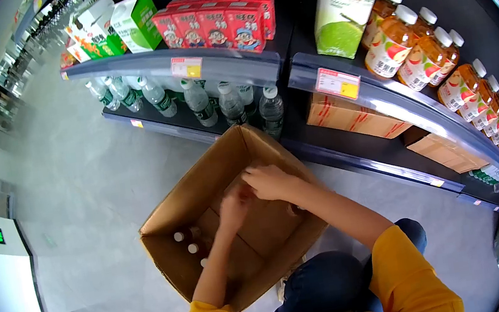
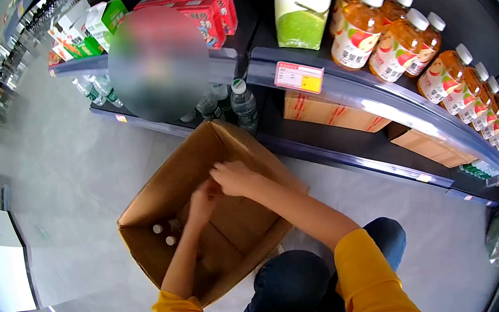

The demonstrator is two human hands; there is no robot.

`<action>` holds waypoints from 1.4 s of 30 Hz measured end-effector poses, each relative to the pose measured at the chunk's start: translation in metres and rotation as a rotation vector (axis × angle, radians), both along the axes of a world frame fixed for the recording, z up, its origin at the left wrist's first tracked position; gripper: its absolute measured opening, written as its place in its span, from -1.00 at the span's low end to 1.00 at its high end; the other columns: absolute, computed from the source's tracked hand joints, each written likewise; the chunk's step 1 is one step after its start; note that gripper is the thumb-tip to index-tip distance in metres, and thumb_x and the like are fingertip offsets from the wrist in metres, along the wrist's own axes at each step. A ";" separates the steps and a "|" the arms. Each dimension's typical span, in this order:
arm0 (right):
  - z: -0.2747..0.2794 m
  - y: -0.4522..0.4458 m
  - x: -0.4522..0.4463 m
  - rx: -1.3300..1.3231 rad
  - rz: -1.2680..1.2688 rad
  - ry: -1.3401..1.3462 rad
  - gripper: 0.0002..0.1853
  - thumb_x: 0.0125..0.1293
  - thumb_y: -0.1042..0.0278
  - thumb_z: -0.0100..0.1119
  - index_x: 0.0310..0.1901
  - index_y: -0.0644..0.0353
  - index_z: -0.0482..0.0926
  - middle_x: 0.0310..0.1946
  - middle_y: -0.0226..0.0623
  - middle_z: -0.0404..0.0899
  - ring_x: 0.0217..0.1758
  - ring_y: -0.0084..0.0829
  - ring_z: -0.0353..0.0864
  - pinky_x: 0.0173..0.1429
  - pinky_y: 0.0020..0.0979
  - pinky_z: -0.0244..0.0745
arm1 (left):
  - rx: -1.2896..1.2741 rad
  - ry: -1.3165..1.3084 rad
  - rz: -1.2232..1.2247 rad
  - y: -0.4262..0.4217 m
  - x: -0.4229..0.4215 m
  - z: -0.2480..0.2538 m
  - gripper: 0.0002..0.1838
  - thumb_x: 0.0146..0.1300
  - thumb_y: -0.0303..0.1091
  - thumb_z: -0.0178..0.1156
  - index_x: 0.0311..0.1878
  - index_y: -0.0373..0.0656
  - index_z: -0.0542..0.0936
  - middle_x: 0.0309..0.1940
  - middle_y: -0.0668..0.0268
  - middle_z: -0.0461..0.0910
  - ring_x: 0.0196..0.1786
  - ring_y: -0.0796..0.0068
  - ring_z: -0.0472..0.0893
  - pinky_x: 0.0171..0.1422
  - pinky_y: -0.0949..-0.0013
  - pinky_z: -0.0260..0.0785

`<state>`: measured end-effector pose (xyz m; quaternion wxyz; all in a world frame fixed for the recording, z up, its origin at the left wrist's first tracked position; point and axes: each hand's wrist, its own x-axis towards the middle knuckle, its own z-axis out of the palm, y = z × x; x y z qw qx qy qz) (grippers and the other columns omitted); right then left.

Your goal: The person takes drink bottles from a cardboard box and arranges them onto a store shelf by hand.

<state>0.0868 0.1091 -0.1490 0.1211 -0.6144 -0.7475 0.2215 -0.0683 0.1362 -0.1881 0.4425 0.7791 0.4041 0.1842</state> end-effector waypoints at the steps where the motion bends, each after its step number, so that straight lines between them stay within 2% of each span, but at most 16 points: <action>1: -0.009 0.000 0.000 -0.213 0.027 -0.076 -0.79 0.08 0.44 0.09 -0.22 0.28 0.53 -0.16 -0.13 0.50 -0.10 -0.16 0.52 -0.14 -0.23 0.50 | 0.011 0.127 -0.049 -0.008 0.004 -0.023 -0.75 0.08 -0.41 0.15 -0.14 -0.23 0.52 -0.34 0.11 0.60 -0.26 0.20 0.60 -0.17 0.23 0.41; 5: -0.067 -0.004 -0.003 -0.769 0.043 -0.299 -0.69 0.07 0.41 0.14 -0.10 0.22 0.56 -0.06 -0.15 0.52 -0.03 -0.18 0.52 -0.07 -0.29 0.50 | -0.031 0.131 -0.247 -0.045 0.013 -0.122 -0.64 0.12 -0.27 0.11 -0.04 -0.25 0.48 -0.24 0.04 0.57 -0.15 0.07 0.56 -0.09 0.15 0.39; 8: -0.201 -0.029 0.015 -0.923 0.079 -0.481 -0.67 0.12 0.39 0.11 -0.03 0.15 0.55 0.01 -0.20 0.50 0.05 -0.22 0.49 0.02 -0.31 0.46 | 0.019 0.088 -0.297 -0.077 0.035 -0.171 -0.54 0.11 -0.19 0.14 0.06 -0.20 0.43 -0.08 -0.01 0.47 0.01 0.06 0.46 0.05 0.16 0.33; 11: -0.188 -0.039 0.012 -0.959 0.074 -0.510 -0.64 0.11 0.37 0.12 -0.01 0.16 0.54 0.02 -0.20 0.49 0.06 -0.23 0.49 0.03 -0.30 0.45 | 0.231 0.103 -0.202 -0.095 0.054 -0.211 -0.43 0.10 -0.11 0.18 0.15 -0.16 0.38 0.08 -0.05 0.38 0.16 0.05 0.37 0.19 0.17 0.26; 12: -0.188 -0.041 0.011 -0.973 0.075 -0.527 -0.63 0.10 0.36 0.13 0.00 0.16 0.53 0.02 -0.20 0.49 0.06 -0.23 0.49 0.04 -0.30 0.44 | -0.345 0.156 -0.294 -0.090 0.056 -0.174 -0.43 0.09 -0.09 0.19 0.16 -0.13 0.39 0.14 -0.04 0.33 0.22 0.08 0.32 0.24 0.18 0.21; 16: -0.199 -0.046 0.006 -0.990 0.047 -0.582 -0.58 0.07 0.32 0.16 0.03 0.16 0.51 0.03 -0.20 0.48 0.07 -0.24 0.48 0.07 -0.29 0.42 | -0.327 -0.143 -0.285 -0.090 0.061 -0.175 -0.44 0.09 -0.05 0.19 0.15 -0.09 0.41 0.14 -0.01 0.35 0.23 0.09 0.31 0.27 0.19 0.18; 18: -0.200 -0.047 0.005 -0.986 0.031 -0.584 -0.55 0.06 0.30 0.18 0.05 0.16 0.49 0.04 -0.20 0.48 0.08 -0.25 0.48 0.08 -0.29 0.41 | 0.199 -0.225 -0.273 -0.106 0.064 -0.223 -0.49 0.10 -0.10 0.20 0.11 -0.10 0.44 0.15 0.01 0.35 0.22 0.10 0.33 0.24 0.18 0.20; 19: -0.197 -0.046 0.006 -0.983 0.024 -0.573 -0.54 0.05 0.29 0.18 0.05 0.17 0.49 0.04 -0.20 0.48 0.08 -0.25 0.48 0.09 -0.28 0.41 | 0.378 -0.246 -0.254 -0.104 0.064 -0.209 -0.50 0.11 -0.11 0.20 0.10 -0.11 0.44 0.15 0.02 0.35 0.22 0.10 0.33 0.23 0.18 0.21; 21: -0.180 -0.043 0.009 -0.977 0.010 -0.522 -0.51 0.04 0.27 0.20 0.07 0.17 0.48 0.05 -0.20 0.47 0.09 -0.26 0.47 0.10 -0.28 0.40 | -0.464 0.065 -0.272 -0.095 0.054 -0.175 -0.54 0.15 -0.15 0.19 0.08 -0.12 0.43 0.12 0.13 0.42 0.08 0.21 0.47 0.11 0.23 0.32; 23: -0.116 -0.024 0.008 -1.001 0.007 -0.418 -0.45 0.00 0.24 0.24 0.09 0.20 0.46 0.03 -0.13 0.48 0.08 -0.24 0.48 0.09 -0.28 0.41 | -0.484 0.098 -0.191 -0.094 0.053 -0.171 -0.55 0.16 -0.19 0.19 0.10 -0.15 0.41 0.09 0.13 0.43 0.05 0.22 0.48 0.10 0.24 0.32; 25: -0.121 -0.019 0.012 -0.918 -0.034 -0.296 -0.50 0.01 0.31 0.20 0.05 0.24 0.46 -0.01 -0.09 0.49 0.03 -0.19 0.49 0.05 -0.30 0.43 | -0.498 0.131 -0.112 -0.091 0.053 -0.163 -0.55 0.17 -0.23 0.18 0.11 -0.18 0.39 0.07 0.12 0.44 0.03 0.24 0.49 0.08 0.25 0.33; 27: -0.120 -0.017 0.017 -0.833 -0.080 -0.167 -0.54 0.02 0.38 0.17 0.02 0.29 0.46 -0.05 -0.05 0.50 -0.02 -0.14 0.50 0.01 -0.31 0.45 | -0.728 -0.535 0.085 -0.084 0.045 -0.153 -0.40 0.10 -0.28 0.26 0.18 -0.22 0.27 0.00 0.11 0.47 0.00 0.26 0.50 0.05 0.29 0.34; 30: -0.096 -0.015 0.026 -0.525 -0.208 0.186 -0.42 -0.02 0.23 0.28 0.03 0.35 0.38 -0.11 0.07 0.51 -0.01 -0.05 0.48 0.02 -0.26 0.43 | -0.597 -0.215 0.045 -0.046 0.022 -0.118 -0.43 0.09 -0.31 0.28 0.14 -0.22 0.29 -0.06 0.18 0.47 -0.04 0.37 0.49 0.01 0.36 0.35; 34: -0.050 -0.016 0.020 -0.475 -0.268 0.378 -0.29 0.03 0.15 0.29 0.15 0.37 0.23 -0.09 0.10 0.49 0.00 -0.05 0.48 0.04 -0.27 0.40 | -0.494 -0.310 0.101 -0.020 0.015 -0.098 -0.45 0.10 -0.34 0.26 0.14 -0.22 0.30 -0.05 0.23 0.46 -0.06 0.42 0.49 0.01 0.34 0.35; 37: -0.026 -0.018 0.021 -0.154 -0.293 0.685 -0.29 0.09 0.09 0.26 0.16 0.38 0.24 0.01 0.08 0.43 0.08 -0.09 0.45 0.13 -0.30 0.35 | -0.474 -0.335 0.134 -0.006 0.018 -0.038 -0.44 0.08 -0.35 0.28 0.14 -0.21 0.30 -0.04 0.26 0.45 -0.05 0.46 0.48 0.02 0.39 0.35; 42: 0.068 -0.036 0.040 0.153 -0.326 0.569 -0.29 0.10 0.00 0.21 0.13 0.42 0.28 -0.02 0.10 0.45 0.04 -0.07 0.48 0.07 -0.27 0.39 | -0.288 -0.553 0.093 -0.006 0.037 0.058 -0.44 0.09 -0.43 0.24 0.17 -0.23 0.29 0.00 0.29 0.45 0.02 0.50 0.47 0.08 0.43 0.34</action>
